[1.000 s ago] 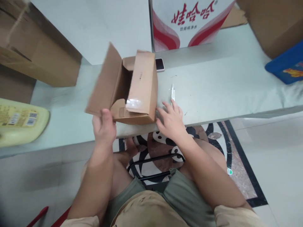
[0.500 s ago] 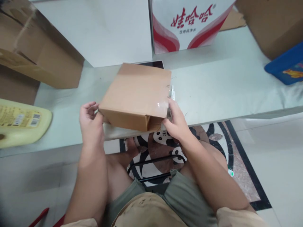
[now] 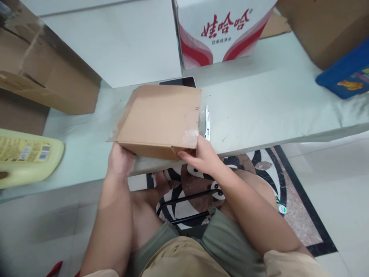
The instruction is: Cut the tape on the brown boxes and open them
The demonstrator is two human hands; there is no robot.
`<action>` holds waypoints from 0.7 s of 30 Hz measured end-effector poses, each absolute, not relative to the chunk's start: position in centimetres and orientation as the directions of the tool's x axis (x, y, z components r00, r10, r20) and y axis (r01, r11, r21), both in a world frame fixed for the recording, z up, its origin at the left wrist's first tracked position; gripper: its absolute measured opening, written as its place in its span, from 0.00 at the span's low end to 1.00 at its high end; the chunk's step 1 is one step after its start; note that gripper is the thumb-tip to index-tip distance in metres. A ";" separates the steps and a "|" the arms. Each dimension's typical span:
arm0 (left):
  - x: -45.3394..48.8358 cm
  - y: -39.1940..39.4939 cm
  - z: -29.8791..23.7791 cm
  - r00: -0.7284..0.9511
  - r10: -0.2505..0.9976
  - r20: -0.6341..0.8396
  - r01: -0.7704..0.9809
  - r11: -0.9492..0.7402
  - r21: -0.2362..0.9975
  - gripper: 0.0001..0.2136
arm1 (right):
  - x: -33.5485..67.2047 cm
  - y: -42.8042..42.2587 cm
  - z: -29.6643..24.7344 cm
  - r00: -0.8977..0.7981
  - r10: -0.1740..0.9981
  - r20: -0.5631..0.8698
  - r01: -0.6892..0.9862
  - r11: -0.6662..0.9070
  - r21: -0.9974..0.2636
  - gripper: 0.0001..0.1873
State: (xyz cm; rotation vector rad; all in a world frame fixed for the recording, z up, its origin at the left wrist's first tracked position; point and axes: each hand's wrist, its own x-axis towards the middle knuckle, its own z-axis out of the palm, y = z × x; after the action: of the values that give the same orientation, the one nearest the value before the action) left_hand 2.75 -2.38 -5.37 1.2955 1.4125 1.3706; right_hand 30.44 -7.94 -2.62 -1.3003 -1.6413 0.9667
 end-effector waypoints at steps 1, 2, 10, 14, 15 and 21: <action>3.0 -2.5 -4.9 -0.192 0.978 0.078 0.121 -0.055 0.991 0.22 | 30.5 -7.9 -2.5 -0.100 0.985 0.144 0.381 0.172 -0.909 0.16; 3.3 -2.6 -4.4 -0.193 0.981 0.033 0.077 -0.018 0.997 0.21 | 30.5 -7.9 -2.4 -0.060 0.985 0.164 0.398 0.174 -0.901 0.15; 4.5 -3.0 -1.8 -0.335 0.942 0.007 -0.172 -0.069 0.983 0.11 | 30.9 -7.7 -2.3 0.129 0.977 0.172 0.270 0.133 -0.954 0.14; 4.0 -3.0 -1.4 -0.360 0.932 0.031 -0.247 -0.127 0.961 0.08 | 31.3 -7.4 -2.6 0.188 0.969 0.160 0.109 0.141 -0.984 0.22; 3.9 -3.1 -1.3 -0.365 0.931 0.028 -0.268 -0.133 0.954 0.07 | 31.4 -7.4 -2.8 0.204 0.969 0.141 0.084 0.126 -0.988 0.24; 3.1 -4.2 -0.8 -0.310 0.942 -0.131 -0.338 0.020 0.941 0.09 | 31.2 -7.1 -3.8 0.275 0.959 0.073 0.017 0.071 -0.997 0.24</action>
State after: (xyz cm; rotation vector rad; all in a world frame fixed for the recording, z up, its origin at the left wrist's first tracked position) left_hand 3.15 -4.23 -0.79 0.7221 1.2172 1.5262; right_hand 31.19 -7.15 -3.78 -1.2802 -1.0399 0.9470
